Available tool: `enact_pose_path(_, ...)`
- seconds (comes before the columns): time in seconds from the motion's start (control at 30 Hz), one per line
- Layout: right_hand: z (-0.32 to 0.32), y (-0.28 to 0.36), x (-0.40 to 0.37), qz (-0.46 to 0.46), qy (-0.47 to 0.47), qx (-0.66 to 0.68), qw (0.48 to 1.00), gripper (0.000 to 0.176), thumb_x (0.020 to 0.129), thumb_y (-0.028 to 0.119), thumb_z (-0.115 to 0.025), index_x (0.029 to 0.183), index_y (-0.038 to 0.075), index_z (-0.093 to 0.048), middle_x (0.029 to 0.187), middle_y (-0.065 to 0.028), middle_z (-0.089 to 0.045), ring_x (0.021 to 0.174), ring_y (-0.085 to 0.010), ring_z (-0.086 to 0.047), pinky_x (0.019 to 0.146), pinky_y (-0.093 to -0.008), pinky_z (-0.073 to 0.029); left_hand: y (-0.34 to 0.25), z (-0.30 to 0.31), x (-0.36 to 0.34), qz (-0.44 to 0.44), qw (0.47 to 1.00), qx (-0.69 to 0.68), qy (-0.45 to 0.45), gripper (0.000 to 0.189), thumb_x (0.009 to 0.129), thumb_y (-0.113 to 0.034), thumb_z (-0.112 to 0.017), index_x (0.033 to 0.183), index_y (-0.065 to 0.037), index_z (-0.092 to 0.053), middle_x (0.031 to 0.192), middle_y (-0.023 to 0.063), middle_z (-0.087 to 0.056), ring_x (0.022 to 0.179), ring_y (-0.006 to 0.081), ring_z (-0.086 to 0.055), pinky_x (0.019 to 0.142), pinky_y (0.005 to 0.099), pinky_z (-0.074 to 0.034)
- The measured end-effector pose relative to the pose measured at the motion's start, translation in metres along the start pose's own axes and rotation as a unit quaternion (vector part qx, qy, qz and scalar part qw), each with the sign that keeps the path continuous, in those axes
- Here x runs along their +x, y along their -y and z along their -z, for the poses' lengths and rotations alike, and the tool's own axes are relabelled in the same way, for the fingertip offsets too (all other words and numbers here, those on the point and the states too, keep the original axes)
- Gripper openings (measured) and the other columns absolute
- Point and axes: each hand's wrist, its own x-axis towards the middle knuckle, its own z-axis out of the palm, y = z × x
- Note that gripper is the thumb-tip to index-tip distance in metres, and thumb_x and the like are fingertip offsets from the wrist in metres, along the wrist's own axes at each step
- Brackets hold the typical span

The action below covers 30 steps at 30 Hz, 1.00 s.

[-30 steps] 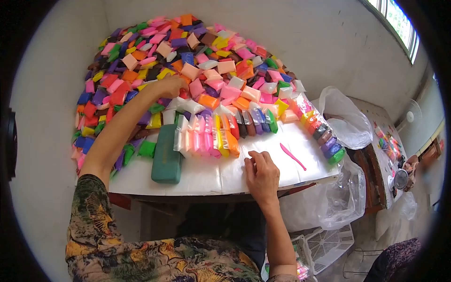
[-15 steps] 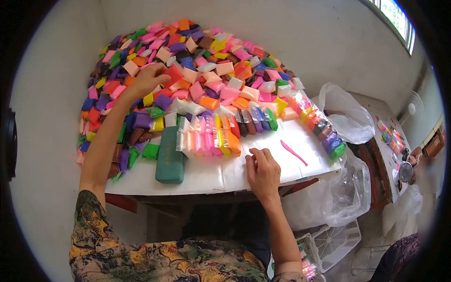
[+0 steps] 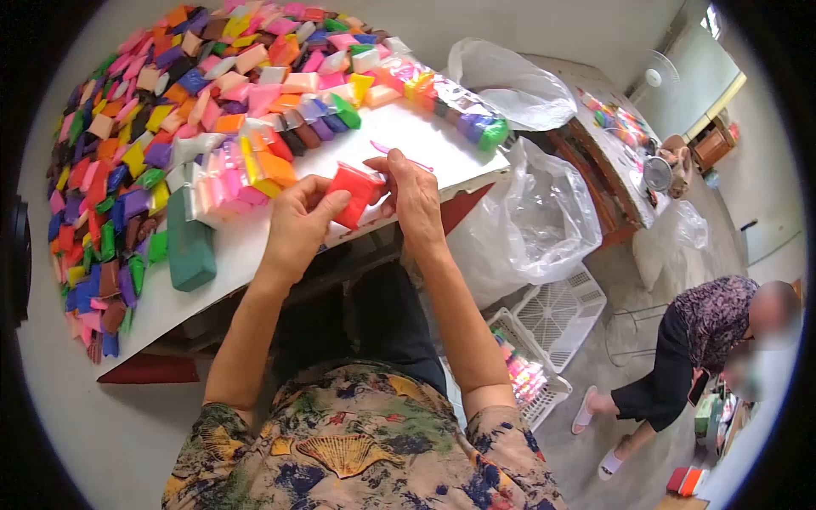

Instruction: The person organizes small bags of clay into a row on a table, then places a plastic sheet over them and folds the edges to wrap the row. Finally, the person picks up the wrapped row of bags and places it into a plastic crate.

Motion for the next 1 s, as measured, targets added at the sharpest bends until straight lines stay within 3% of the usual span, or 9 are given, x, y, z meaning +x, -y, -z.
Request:
enact_pose_path(0.07,0.004,0.001,0.002,-0.007,0.002,0.047,0.999,0.041,0.101,0.035,-0.056,0.102,-0.003,-0.071,0.081,-0.0025,-0.066,0.066,-0.0035,-0.051,0.054,-0.0208,-0.038,0.010,0.002,0.009,-0.022,0.999,0.029,0.000,0.021,0.094,-0.015,-0.067,0.098,0.005,-0.065,0.084,0.0066,-0.070,0.075,0.0082,-0.063,0.067,0.0266,-0.051)
enact_pose_path(0.1,0.002,-0.001,0.003,0.012,0.001,0.007,1.000,0.038,0.099,0.032,-0.060,0.101,-0.004,-0.071,0.080,-0.0031,-0.066,0.066,-0.0051,-0.054,0.056,-0.0222,-0.042,0.015,0.003,0.013,-0.031,0.998,0.048,-0.002,0.021,0.093,-0.015,-0.067,0.098,0.005,-0.066,0.084,0.0065,-0.070,0.076,0.0080,-0.064,0.067,0.0264,-0.051)
enact_pose_path(0.23,-0.008,-0.016,0.021,0.069,-0.012,-0.141,0.987,0.021,0.087,0.017,-0.071,0.096,-0.002,-0.071,0.078,-0.0091,-0.070,0.067,-0.0167,-0.065,0.062,-0.0296,-0.050,0.004,0.009,0.013,-0.018,0.951,0.307,-0.034,0.021,0.089,-0.014,-0.068,0.096,0.005,-0.066,0.084,0.0140,-0.067,0.079,0.0285,-0.065,0.075,0.0406,-0.050)
enact_pose_path(0.33,-0.018,-0.029,0.024,0.137,-0.048,-0.312,0.939,0.016,0.085,0.014,-0.069,0.095,0.002,-0.070,0.079,-0.0118,-0.069,0.069,-0.0250,-0.066,0.065,-0.0354,-0.051,0.021,0.016,0.002,-0.132,0.903,0.395,-0.102,0.020,0.087,-0.013,-0.067,0.096,0.006,-0.065,0.091,0.0191,-0.061,0.091,0.0380,-0.058,0.084,0.0465,-0.046)
enact_pose_path(0.5,-0.028,-0.025,0.017,0.321,-0.116,-0.498,0.797,0.013,0.085,0.012,-0.068,0.096,0.005,-0.068,0.092,-0.0109,-0.066,0.087,-0.0295,-0.063,0.073,-0.0435,-0.050,0.031,0.021,-0.007,-0.173,0.920,0.334,-0.108,0.017,0.086,-0.009,-0.067,0.096,0.005,-0.065,0.097,0.0195,-0.055,0.098,0.0376,-0.054,0.088,0.0467,-0.043)
enact_pose_path(0.53,-0.025,-0.019,0.010,0.319,-0.083,-0.505,0.798,0.021,0.087,0.013,-0.066,0.106,0.004,-0.067,0.109,-0.0116,-0.065,0.105,-0.0284,-0.061,0.088,-0.0446,-0.048,0.030,0.022,-0.007,-0.175,0.921,0.330,-0.111,0.017,0.085,-0.008,-0.067,0.095,0.005,-0.065,0.097,0.0194,-0.056,0.098,0.0376,-0.054,0.088,0.0470,-0.043)
enact_pose_path(0.63,-0.026,-0.007,0.003,0.400,0.037,-0.492,0.772,0.032,0.089,0.015,-0.065,0.118,0.002,-0.063,0.122,-0.0126,-0.063,0.116,-0.0302,-0.058,0.103,-0.0472,-0.040,0.031,0.024,-0.008,-0.169,0.927,0.319,-0.104,0.014,0.084,-0.003,-0.066,0.095,0.006,-0.064,0.097,0.0183,-0.055,0.097,0.0371,-0.054,0.087,0.0461,-0.043)
enact_pose_path(0.67,-0.025,-0.011,0.000,0.377,0.085,-0.495,0.778,0.040,0.091,0.017,-0.064,0.126,-0.001,-0.059,0.132,-0.0160,-0.059,0.126,-0.0322,-0.054,0.113,-0.0489,-0.031,0.031,0.024,-0.008,-0.173,0.928,0.314,-0.104,0.013,0.084,-0.002,-0.066,0.094,0.005,-0.064,0.096,0.0181,-0.055,0.097,0.0371,-0.053,0.087,0.0458,-0.043)
enact_pose_path(1.0,-0.019,-0.023,0.002,0.342,0.160,-0.471,0.797,0.044,0.094,0.021,-0.060,0.132,-0.001,-0.056,0.139,-0.0187,-0.055,0.133,-0.0347,-0.049,0.115,-0.0502,-0.031,0.038,0.025,-0.006,-0.192,0.926,0.306,-0.108,0.005,0.083,0.003,-0.062,0.087,0.003,-0.060,0.095,0.0175,-0.053,0.095,0.0371,-0.052,0.084,0.0456,-0.043)
